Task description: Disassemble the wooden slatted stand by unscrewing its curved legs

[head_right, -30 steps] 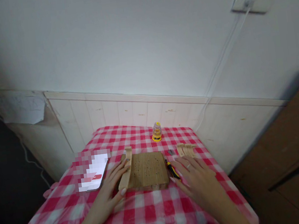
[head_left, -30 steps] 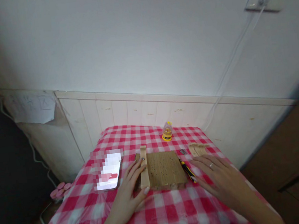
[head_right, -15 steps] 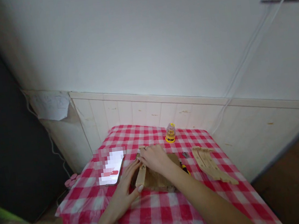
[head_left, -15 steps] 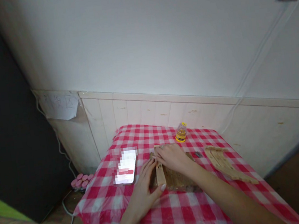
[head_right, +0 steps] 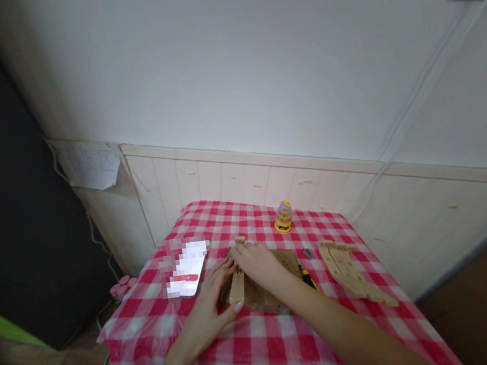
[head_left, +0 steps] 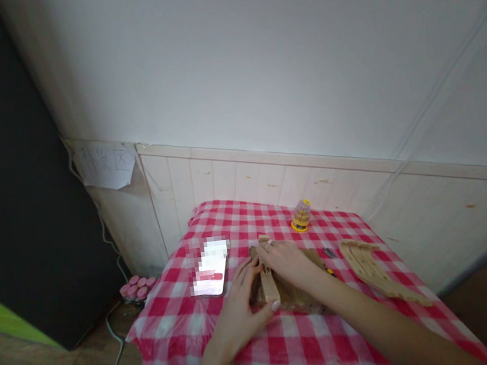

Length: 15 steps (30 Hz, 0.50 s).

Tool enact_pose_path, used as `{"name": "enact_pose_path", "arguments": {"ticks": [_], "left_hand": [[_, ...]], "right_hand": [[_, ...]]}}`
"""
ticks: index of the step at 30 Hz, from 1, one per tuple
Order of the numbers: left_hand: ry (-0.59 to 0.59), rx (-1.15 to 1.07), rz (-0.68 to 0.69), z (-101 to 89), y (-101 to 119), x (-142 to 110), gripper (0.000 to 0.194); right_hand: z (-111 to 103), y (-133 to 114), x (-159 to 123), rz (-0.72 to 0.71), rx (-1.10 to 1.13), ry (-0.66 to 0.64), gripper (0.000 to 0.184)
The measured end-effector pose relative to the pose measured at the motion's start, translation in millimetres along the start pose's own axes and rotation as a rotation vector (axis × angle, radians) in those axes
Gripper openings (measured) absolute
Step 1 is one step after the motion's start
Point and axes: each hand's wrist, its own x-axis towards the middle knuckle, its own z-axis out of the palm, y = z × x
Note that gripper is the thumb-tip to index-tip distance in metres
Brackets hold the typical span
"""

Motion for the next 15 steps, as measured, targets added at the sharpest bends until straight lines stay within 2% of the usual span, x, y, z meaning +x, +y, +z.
{"name": "enact_pose_path", "arguments": {"ticks": [8, 15], "left_hand": [[-0.013, 0.04, -0.001, -1.7, 3.7, -0.4, 0.06], [-0.025, 0.042, -0.016, -2.8, 4.4, -0.6, 0.062]], "right_hand": [[-1.6, 4.1, -6.2, -0.08, -0.007, 0.041, 0.023], [-1.9, -2.6, 1.6, 0.043, -0.027, -0.028, 0.024]]}}
